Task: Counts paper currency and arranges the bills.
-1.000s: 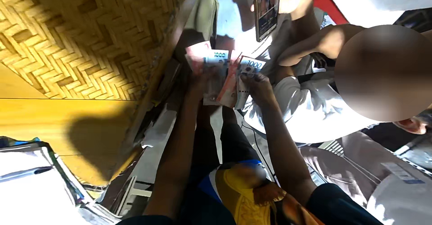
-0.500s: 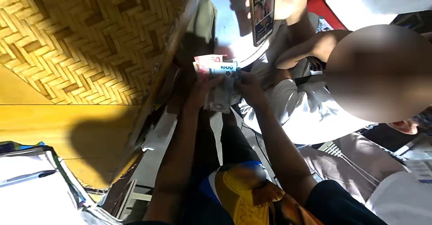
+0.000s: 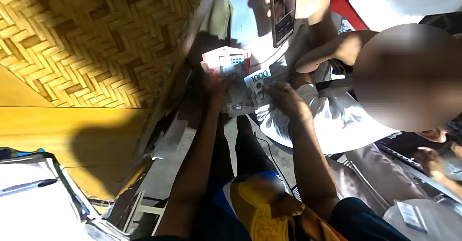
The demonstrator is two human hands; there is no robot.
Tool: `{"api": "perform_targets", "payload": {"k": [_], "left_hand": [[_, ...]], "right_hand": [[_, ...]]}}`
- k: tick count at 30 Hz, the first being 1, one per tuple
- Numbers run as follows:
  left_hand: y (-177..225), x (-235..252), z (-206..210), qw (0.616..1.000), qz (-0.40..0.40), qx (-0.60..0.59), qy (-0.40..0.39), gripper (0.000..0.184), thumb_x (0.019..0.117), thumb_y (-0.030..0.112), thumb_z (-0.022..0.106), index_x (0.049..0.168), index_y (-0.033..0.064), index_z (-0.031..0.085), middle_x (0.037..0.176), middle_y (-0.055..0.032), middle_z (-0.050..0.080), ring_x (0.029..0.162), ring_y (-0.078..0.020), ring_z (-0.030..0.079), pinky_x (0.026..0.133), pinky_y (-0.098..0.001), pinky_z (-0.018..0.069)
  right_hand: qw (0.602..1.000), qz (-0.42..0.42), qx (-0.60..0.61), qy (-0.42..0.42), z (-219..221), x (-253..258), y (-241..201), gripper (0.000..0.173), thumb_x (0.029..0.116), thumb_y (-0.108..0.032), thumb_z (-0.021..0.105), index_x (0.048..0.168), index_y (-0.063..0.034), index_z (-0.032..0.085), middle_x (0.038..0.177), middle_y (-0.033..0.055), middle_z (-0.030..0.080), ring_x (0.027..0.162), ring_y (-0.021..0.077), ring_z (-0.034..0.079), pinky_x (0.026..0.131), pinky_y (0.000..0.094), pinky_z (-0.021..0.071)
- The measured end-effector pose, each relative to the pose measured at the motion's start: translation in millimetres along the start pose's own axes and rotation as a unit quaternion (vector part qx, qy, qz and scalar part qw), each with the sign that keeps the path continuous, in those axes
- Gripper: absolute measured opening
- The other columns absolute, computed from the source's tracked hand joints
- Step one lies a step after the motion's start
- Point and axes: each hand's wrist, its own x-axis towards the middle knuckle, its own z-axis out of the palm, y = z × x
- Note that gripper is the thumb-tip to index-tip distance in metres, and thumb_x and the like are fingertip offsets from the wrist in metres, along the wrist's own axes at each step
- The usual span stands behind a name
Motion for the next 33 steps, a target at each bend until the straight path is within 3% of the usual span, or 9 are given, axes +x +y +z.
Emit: {"api": "perform_targets", "payload": {"k": [3,6,10,13,19,23,27,30,33], "left_hand": [[15,-6,0,0.999,-0.038,0.018,-0.018,0.071,0.0807,0.011,0.086,0.139,-0.0062,0.049,0.126,-0.0166,0.062,0.111,-0.0123,0.062,0.098,-0.029,0.0522],[19,-15,1,0.997,0.012,-0.01,-0.079,0.045,0.0962,0.004,0.067,0.134,-0.0129,0.049,0.124,-0.0148,0.061,0.109,-0.002,0.057,0.097,-0.0168,0.0462],[25,-17,-22,0.972,-0.057,-0.157,-0.164,0.012,0.1033,0.007,0.052,0.11,0.007,0.061,0.092,0.0033,0.07,0.083,-0.0007,0.067,0.077,-0.0197,0.0577],[14,-9,-33,0.958,-0.042,-0.193,-0.209,0.032,0.0968,-0.001,0.039,0.087,0.0178,0.063,0.075,0.0102,0.07,0.069,0.0035,0.066,0.066,-0.0156,0.0561],[10,0,-28,0.973,-0.107,-0.109,-0.174,0.014,0.1026,0.005,0.05,0.113,0.0128,0.056,0.085,0.0084,0.069,0.075,0.0013,0.067,0.07,-0.0183,0.0577],[-5,5,-29,0.963,-0.117,-0.176,-0.168,0.015,0.1083,0.018,0.044,0.118,0.0162,0.055,0.092,0.0064,0.072,0.082,-0.0025,0.07,0.074,-0.0235,0.061],[-22,12,-35,0.934,-0.058,-0.272,-0.224,0.034,0.1064,0.023,0.042,0.135,0.0074,0.051,0.119,-0.0111,0.071,0.11,-0.0222,0.069,0.096,-0.0424,0.0585],[0,-7,-22,0.959,-0.062,-0.222,-0.163,0.022,0.1097,0.018,0.041,0.127,0.0145,0.054,0.107,0.003,0.073,0.1,-0.0076,0.071,0.089,-0.0298,0.0602],[8,-19,-15,0.953,-0.061,-0.221,-0.199,0.023,0.1093,0.014,0.038,0.122,0.016,0.057,0.105,0.005,0.074,0.099,-0.0046,0.071,0.088,-0.0266,0.0603]], "right_hand": [[0.991,-0.008,-0.11,-0.075,8,6,-11,0.015,0.1032,-0.008,0.052,0.096,-0.0049,0.066,0.077,-0.0091,0.064,0.069,-0.0044,0.061,0.069,0.0176,0.0547],[0.986,-0.026,-0.138,-0.091,24,20,-2,0.019,0.105,-0.011,0.053,0.102,0.0032,0.066,0.082,-0.003,0.064,0.074,-0.0021,0.06,0.073,0.0204,0.0539],[0.989,-0.029,-0.083,-0.12,35,26,7,0.019,0.1042,-0.011,0.055,0.091,-0.0026,0.065,0.073,-0.0065,0.063,0.067,-0.0025,0.06,0.067,0.019,0.0543],[0.985,-0.019,-0.085,-0.146,41,26,9,0.018,0.105,-0.011,0.055,0.095,-0.0001,0.065,0.077,-0.0056,0.062,0.07,-0.0025,0.059,0.069,0.0189,0.0534],[0.955,-0.037,-0.224,-0.189,44,29,4,0.024,0.1069,-0.011,0.052,0.105,0.0104,0.064,0.082,0.006,0.059,0.072,0.0042,0.051,0.071,0.0223,0.0461],[0.95,-0.083,-0.246,-0.175,42,24,15,0.029,0.1056,-0.012,0.055,0.122,0.0105,0.063,0.105,0.0198,0.068,0.092,0.0187,0.063,0.087,0.0364,0.0522],[0.968,-0.096,-0.221,-0.061,37,4,20,0.027,0.1039,-0.009,0.056,0.12,0.0102,0.068,0.13,0.0266,0.06,0.119,0.0297,0.061,0.103,0.0403,0.0497],[0.954,-0.232,-0.18,0.054,30,-5,30,0.02,0.0983,-0.005,0.062,0.102,0.0106,0.073,0.128,0.0254,0.061,0.119,0.0259,0.061,0.101,0.035,0.0516],[0.953,-0.243,-0.18,0.024,25,-13,23,0.022,0.1,-0.008,0.059,0.105,0.0075,0.075,0.15,0.0241,0.051,0.143,0.0276,0.047,0.117,0.04,0.0406]]}}
